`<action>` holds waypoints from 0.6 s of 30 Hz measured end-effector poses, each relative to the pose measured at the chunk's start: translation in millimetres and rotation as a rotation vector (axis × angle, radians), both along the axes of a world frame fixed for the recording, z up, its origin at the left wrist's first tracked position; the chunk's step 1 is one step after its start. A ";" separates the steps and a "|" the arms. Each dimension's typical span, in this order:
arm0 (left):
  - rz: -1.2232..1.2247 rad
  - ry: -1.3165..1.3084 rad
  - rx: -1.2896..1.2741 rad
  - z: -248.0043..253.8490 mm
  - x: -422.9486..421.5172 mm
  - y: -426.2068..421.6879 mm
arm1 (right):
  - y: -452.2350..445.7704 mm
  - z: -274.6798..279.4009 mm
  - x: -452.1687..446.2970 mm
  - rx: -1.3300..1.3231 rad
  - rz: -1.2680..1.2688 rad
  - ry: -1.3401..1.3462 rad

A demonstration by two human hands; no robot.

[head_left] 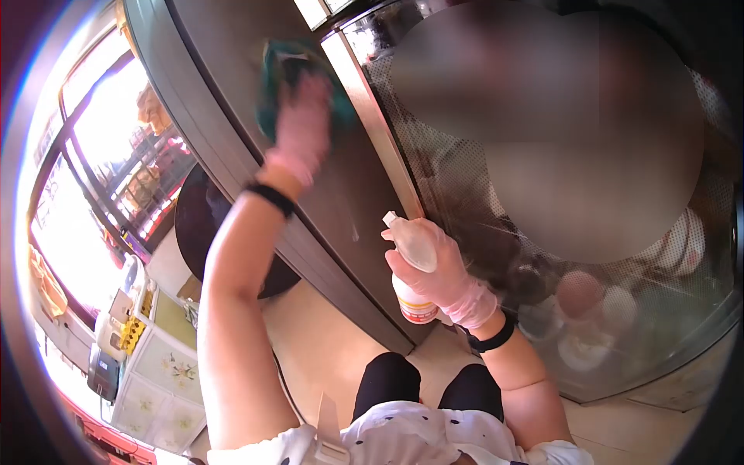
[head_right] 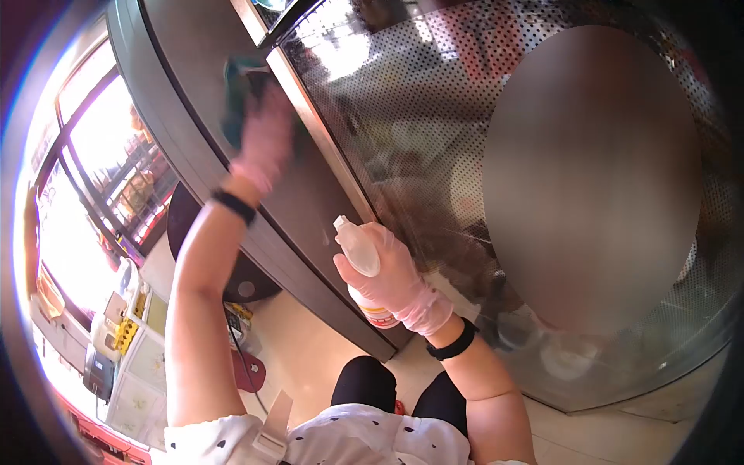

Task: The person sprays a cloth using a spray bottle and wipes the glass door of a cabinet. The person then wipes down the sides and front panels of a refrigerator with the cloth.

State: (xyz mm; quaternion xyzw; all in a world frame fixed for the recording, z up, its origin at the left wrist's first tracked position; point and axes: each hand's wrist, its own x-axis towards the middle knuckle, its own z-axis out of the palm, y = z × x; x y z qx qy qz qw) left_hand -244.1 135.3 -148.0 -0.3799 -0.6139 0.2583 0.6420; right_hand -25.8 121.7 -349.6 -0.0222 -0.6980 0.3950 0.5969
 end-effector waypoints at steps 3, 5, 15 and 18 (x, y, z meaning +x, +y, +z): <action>-0.457 -0.845 -0.242 -119.7 -21.2 -17.0 | 4.4 3.6 -3.7 0.032 -0.041 0.018; -0.797 -1.557 -0.077 -142.9 -24.1 -31.9 | 5.5 3.2 -4.4 0.024 -0.044 0.022; -0.317 -0.174 0.142 50.8 -0.6 -20.1 | 3.7 4.0 -1.0 0.050 -0.072 0.002; -0.140 -0.264 -0.193 -66.0 16.7 -38.3 | 6.9 0.0 -2.4 0.090 -0.076 0.060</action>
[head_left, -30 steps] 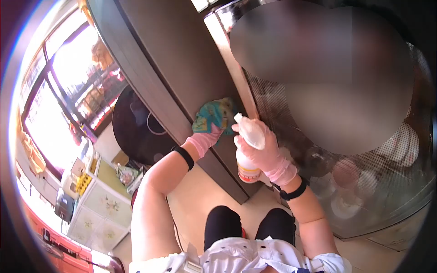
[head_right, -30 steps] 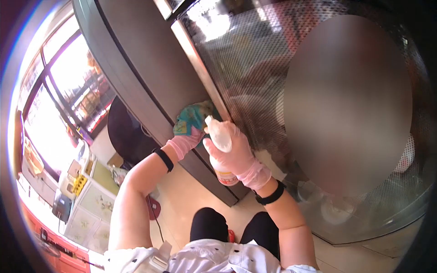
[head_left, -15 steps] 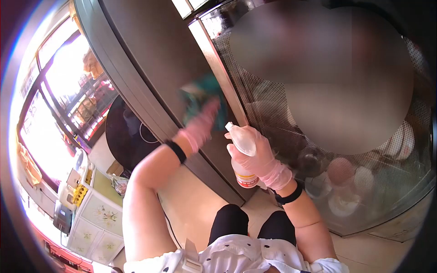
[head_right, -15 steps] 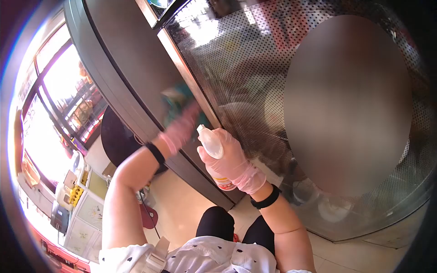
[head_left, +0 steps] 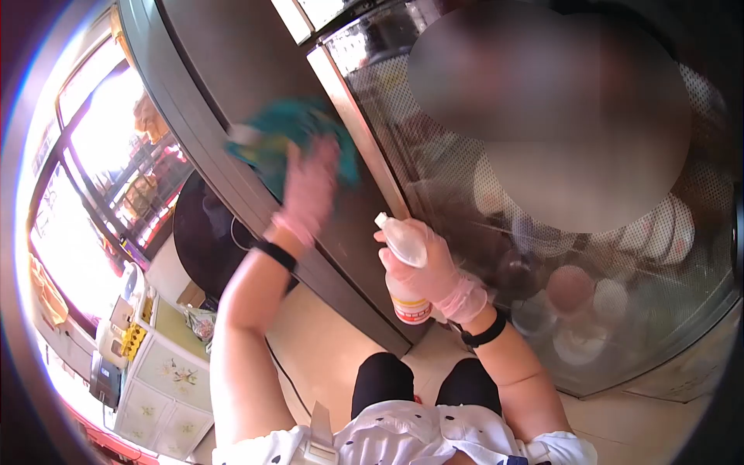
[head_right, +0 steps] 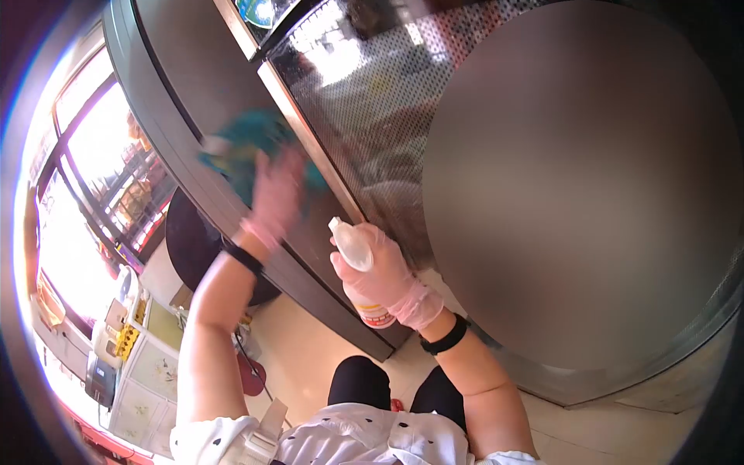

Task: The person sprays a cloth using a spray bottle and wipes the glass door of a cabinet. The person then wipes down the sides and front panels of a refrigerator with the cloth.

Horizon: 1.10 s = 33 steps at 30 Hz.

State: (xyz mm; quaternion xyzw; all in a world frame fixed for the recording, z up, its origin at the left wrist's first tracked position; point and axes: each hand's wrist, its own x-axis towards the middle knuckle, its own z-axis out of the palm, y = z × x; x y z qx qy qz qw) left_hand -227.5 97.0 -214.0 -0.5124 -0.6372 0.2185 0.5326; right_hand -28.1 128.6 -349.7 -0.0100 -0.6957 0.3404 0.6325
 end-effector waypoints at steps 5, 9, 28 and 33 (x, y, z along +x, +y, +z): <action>-0.618 -1.883 0.190 -237.9 -61.2 -32.2 | -5.0 -2.2 14.7 -0.131 0.070 -0.031; -0.835 -2.869 0.775 -145.4 -36.7 -52.0 | -5.9 -7.0 17.4 -0.324 0.275 -0.024; -0.168 -1.563 0.108 -306.4 -50.6 -128.7 | -6.6 -28.8 52.6 -0.102 0.052 -0.130; -0.162 -0.418 0.458 -67.4 -27.1 -103.2 | -12.6 -18.5 64.3 -0.109 -0.034 -0.249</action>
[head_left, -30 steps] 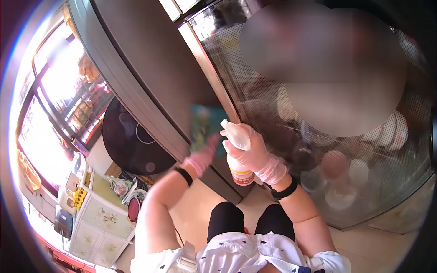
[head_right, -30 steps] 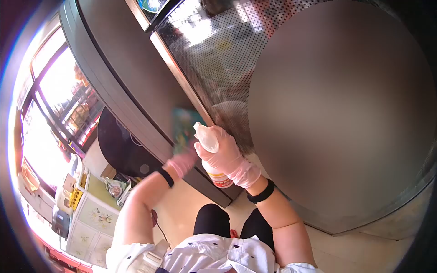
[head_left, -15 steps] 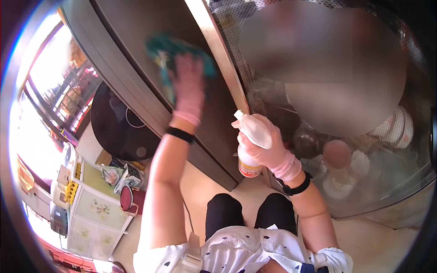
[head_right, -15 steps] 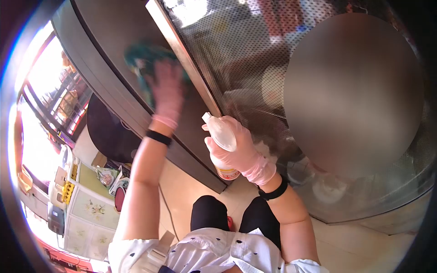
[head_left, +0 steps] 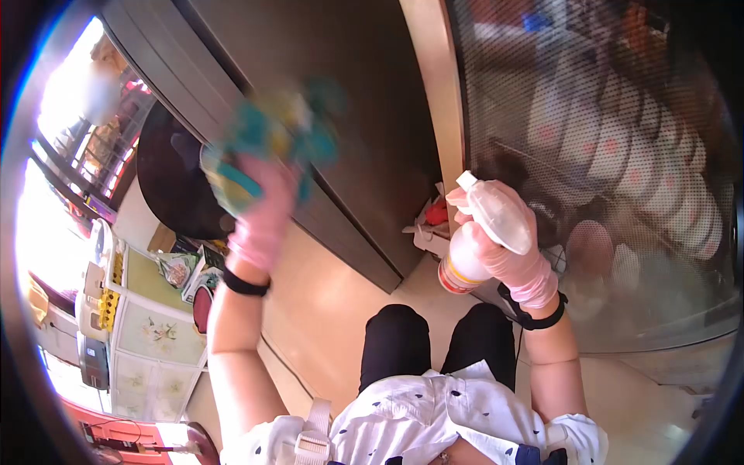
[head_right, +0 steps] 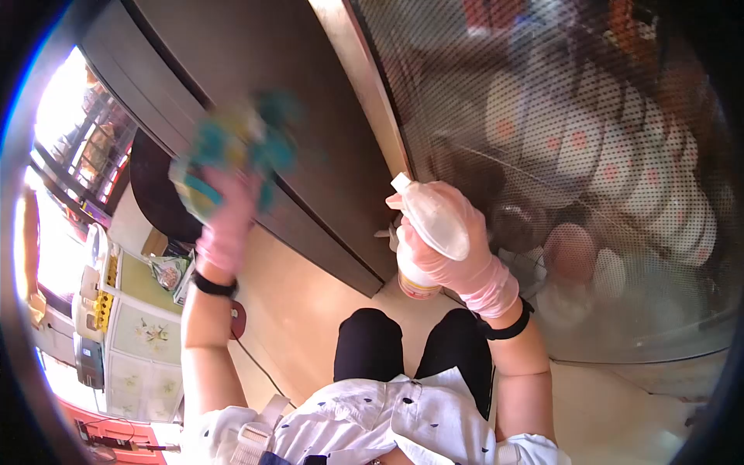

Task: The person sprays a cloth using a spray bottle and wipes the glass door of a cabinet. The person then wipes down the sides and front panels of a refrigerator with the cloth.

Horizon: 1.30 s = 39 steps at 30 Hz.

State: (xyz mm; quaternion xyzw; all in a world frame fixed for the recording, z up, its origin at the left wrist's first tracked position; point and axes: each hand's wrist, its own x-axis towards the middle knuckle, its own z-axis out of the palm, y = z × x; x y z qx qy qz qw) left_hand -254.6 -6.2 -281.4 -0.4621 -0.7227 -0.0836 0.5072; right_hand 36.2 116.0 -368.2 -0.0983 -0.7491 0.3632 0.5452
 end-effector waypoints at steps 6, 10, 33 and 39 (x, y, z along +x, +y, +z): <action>0.265 0.142 -0.081 -29.2 6.8 19.0 | 2.6 6.3 4.1 0.022 0.015 -0.084; -0.057 -0.029 -0.649 -306.1 -35.0 -4.0 | 0.5 -8.8 11.3 0.033 0.001 -0.096; -0.351 -1.617 -0.621 -571.6 -3.2 68.9 | -6.4 -2.9 15.1 0.065 -0.143 -0.335; -0.471 -1.444 -0.540 -462.4 -5.0 -4.2 | -10.7 -1.8 16.2 0.053 -0.160 -0.314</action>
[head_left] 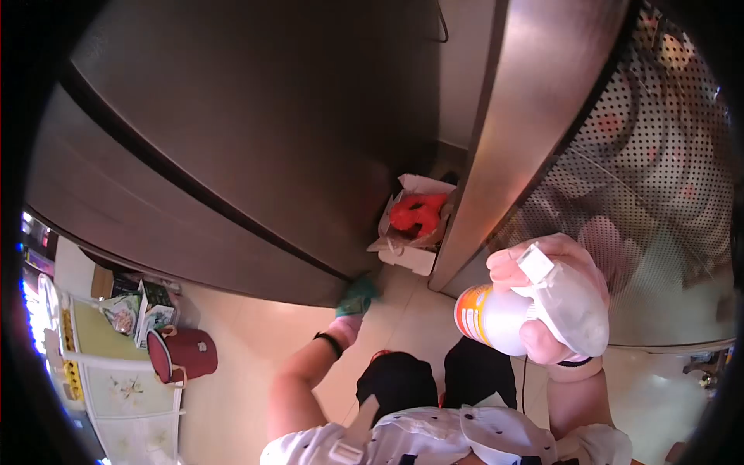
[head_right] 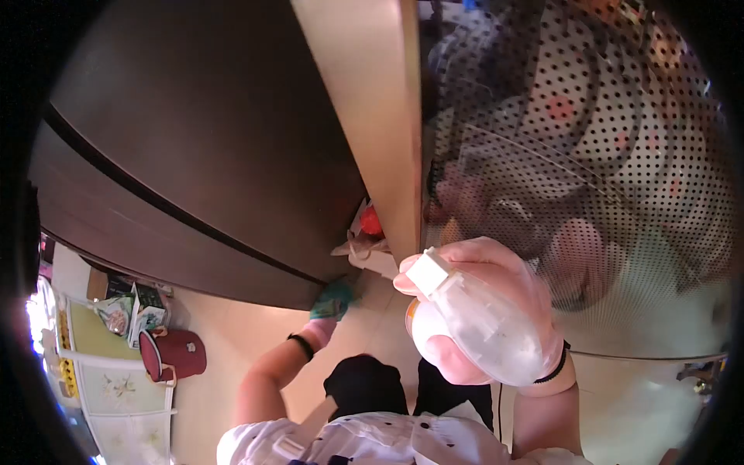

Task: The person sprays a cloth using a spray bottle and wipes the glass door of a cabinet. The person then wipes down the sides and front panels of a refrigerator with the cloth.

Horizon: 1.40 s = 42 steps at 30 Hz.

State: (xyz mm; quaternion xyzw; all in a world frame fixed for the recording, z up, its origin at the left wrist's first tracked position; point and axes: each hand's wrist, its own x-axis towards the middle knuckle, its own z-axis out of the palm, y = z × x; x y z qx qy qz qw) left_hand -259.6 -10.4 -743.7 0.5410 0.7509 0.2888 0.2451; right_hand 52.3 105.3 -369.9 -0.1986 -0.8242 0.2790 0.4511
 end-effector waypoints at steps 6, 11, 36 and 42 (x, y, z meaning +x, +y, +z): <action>-0.071 1.013 0.286 158.8 0.4 -13.9 | 13.6 -14.4 4.7 0.120 0.078 -0.038; 0.053 0.225 0.097 58.8 -5.7 33.4 | -1.4 -28.4 -0.7 0.021 -0.011 0.135; 0.692 1.969 0.632 585.1 12.9 31.7 | 21.5 -34.8 5.8 -0.069 0.329 0.301; -0.070 1.830 0.321 374.1 -3.2 11.2 | -0.9 -35.4 1.0 -0.661 0.182 0.130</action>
